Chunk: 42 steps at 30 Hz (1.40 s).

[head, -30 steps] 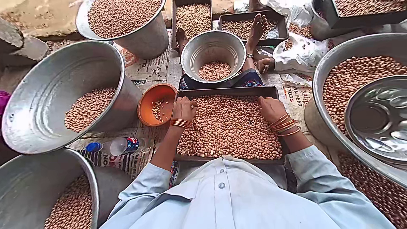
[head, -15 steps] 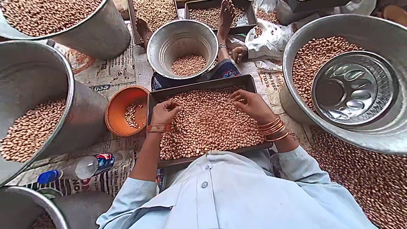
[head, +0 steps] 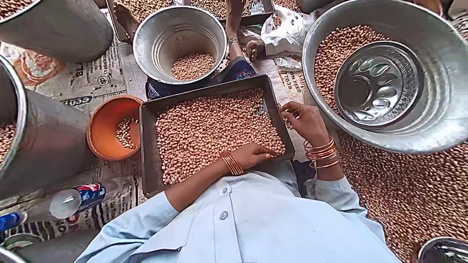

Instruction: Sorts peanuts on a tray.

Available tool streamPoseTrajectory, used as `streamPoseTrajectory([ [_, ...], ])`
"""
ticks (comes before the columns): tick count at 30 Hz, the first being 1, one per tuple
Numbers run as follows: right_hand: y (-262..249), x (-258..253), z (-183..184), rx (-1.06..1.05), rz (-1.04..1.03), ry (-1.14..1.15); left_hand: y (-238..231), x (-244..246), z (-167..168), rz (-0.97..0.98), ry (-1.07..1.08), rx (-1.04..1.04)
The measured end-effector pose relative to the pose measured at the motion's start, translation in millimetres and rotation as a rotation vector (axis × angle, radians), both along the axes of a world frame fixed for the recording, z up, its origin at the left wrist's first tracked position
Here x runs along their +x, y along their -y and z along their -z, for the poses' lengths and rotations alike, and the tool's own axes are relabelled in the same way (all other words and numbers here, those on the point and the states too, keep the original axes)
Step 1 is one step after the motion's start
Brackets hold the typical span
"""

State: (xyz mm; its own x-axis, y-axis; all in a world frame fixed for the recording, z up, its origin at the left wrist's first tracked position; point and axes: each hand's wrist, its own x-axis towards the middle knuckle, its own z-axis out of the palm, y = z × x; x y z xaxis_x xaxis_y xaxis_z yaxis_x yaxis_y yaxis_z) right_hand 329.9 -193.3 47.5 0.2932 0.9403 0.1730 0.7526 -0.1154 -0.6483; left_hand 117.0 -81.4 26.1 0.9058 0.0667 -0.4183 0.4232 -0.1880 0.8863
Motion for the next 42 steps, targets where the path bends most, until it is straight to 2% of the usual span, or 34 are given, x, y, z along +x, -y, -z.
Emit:
streamPoseTrajectory([
  [2, 6, 6, 1, -0.003, 0.028, 0.007, 8, 24, 10, 0.03, -0.087, -0.012],
  [5, 7, 20, -3, -0.068, 0.094, 0.022, -17, 41, 33, -0.12, -0.119, -0.033],
  [7, 15, 28, -1, -0.068, 0.089, 0.026, -48, 37, 40, -0.275, -0.095, -0.059],
  [10, 18, 36, -1, -0.091, 0.052, 0.034, -89, 11, 45, -0.615, 0.035, -0.1],
  [13, 23, 30, 0, -0.093, 0.023, 0.062, -116, -18, 52, -0.826, 0.027, 0.192],
  [15, 20, 20, 2, -0.095, -0.024, 0.061, -115, -28, 49, -0.798, -0.022, 0.353],
  [18, 3, 7, 12, -0.092, -0.111, 0.108, -88, -18, 37, -0.629, -0.008, 0.504],
  [23, -29, -10, 24, -0.186, -0.198, 0.407, -44, 22, 29, -0.293, 0.005, 0.709],
  [27, -42, -23, 22, -0.385, -0.219, 0.584, -30, 35, 34, -0.192, -0.102, 0.79],
  [30, -48, -29, 19, -0.515, -0.223, 0.646, -42, 28, 41, -0.256, -0.017, 0.724],
  [33, -56, -32, 20, -0.608, -0.245, 0.677, -56, 21, 39, -0.443, 0.036, 0.405],
  [35, -58, -32, 21, -0.598, -0.26, 0.697, -55, 25, 35, -0.457, 0.048, 0.345],
  [38, -56, -20, 21, -0.508, -0.311, 0.614, -38, 39, 25, -0.296, 0.047, 0.517],
  [42, -32, 15, -2, -0.276, -0.272, 0.24, -21, 58, 32, -0.144, 0.109, 0.811],
])
